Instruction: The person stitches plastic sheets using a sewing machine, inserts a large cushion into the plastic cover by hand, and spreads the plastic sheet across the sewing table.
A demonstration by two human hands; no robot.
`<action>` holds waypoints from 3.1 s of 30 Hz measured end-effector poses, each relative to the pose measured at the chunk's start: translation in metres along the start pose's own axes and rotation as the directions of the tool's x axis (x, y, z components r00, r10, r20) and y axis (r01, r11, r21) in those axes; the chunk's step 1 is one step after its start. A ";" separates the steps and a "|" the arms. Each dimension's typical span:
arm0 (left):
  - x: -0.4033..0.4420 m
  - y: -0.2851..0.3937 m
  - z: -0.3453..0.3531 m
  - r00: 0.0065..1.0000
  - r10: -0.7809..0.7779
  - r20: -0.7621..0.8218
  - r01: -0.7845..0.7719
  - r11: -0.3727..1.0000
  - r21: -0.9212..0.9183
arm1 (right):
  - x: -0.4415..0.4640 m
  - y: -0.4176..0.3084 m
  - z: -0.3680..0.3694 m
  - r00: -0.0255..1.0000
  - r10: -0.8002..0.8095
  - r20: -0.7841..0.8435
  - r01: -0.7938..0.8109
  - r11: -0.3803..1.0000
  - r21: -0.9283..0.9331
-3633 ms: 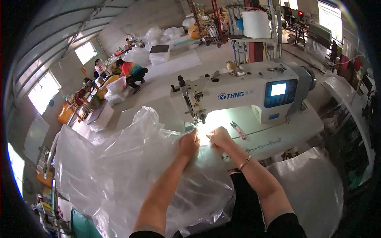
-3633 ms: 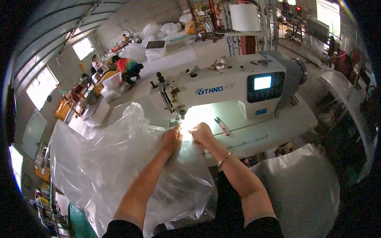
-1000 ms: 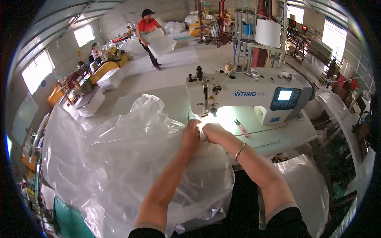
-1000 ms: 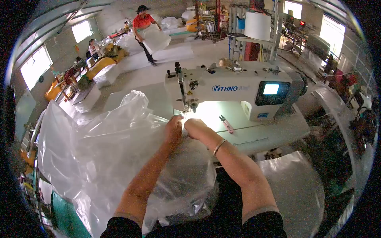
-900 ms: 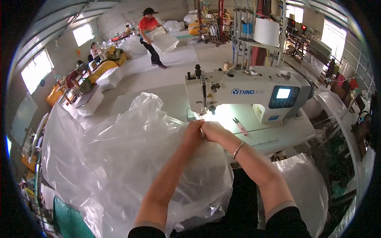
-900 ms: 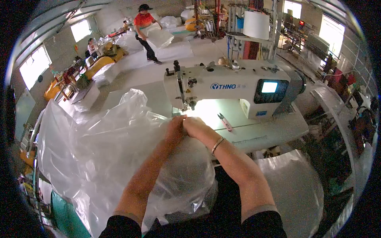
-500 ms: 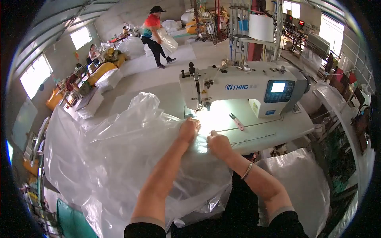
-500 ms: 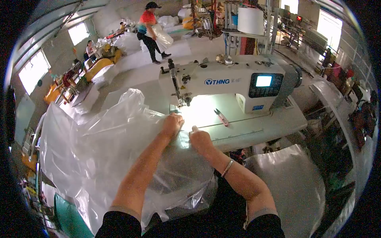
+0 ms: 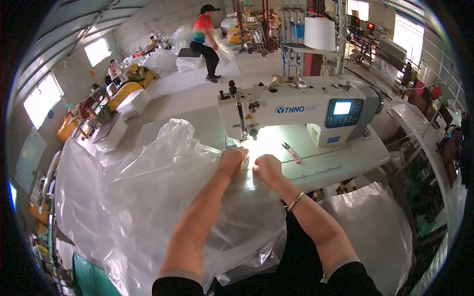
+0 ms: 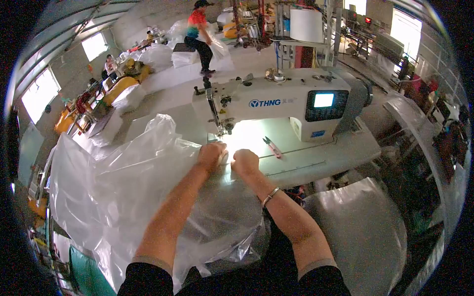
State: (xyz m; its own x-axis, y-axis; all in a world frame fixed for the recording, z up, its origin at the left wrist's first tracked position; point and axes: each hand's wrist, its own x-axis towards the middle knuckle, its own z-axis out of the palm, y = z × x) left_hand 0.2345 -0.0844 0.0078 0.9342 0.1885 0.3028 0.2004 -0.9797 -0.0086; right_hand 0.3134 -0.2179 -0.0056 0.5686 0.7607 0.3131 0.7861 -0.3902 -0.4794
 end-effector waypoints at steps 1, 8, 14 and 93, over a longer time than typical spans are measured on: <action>0.000 -0.001 0.000 1.000 0.015 -0.027 -0.016 0.999 -0.041 | 0.000 -0.002 0.001 1.000 -0.017 -0.001 0.017 0.999 -0.051; -0.018 -0.010 0.017 0.994 0.046 -0.097 -0.057 0.991 -0.117 | -0.025 -0.025 0.007 0.976 -0.216 0.037 0.216 0.917 -0.335; -0.022 -0.018 0.021 0.958 0.103 -0.269 -0.195 0.919 -0.343 | -0.032 -0.027 0.004 0.993 -0.111 0.032 0.113 0.991 -0.066; -0.296 0.239 -0.085 0.928 -0.360 0.090 0.314 0.630 -0.711 | -0.341 -0.054 -0.092 0.995 0.036 0.093 -0.090 0.732 0.676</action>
State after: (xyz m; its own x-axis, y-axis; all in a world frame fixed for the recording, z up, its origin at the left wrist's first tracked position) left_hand -0.0193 -0.3806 -0.0029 0.8218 0.5342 0.1981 0.2095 -0.6067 0.7668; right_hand 0.0994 -0.5044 -0.0116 0.5715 0.7912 0.2178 0.3600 -0.0032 -0.9329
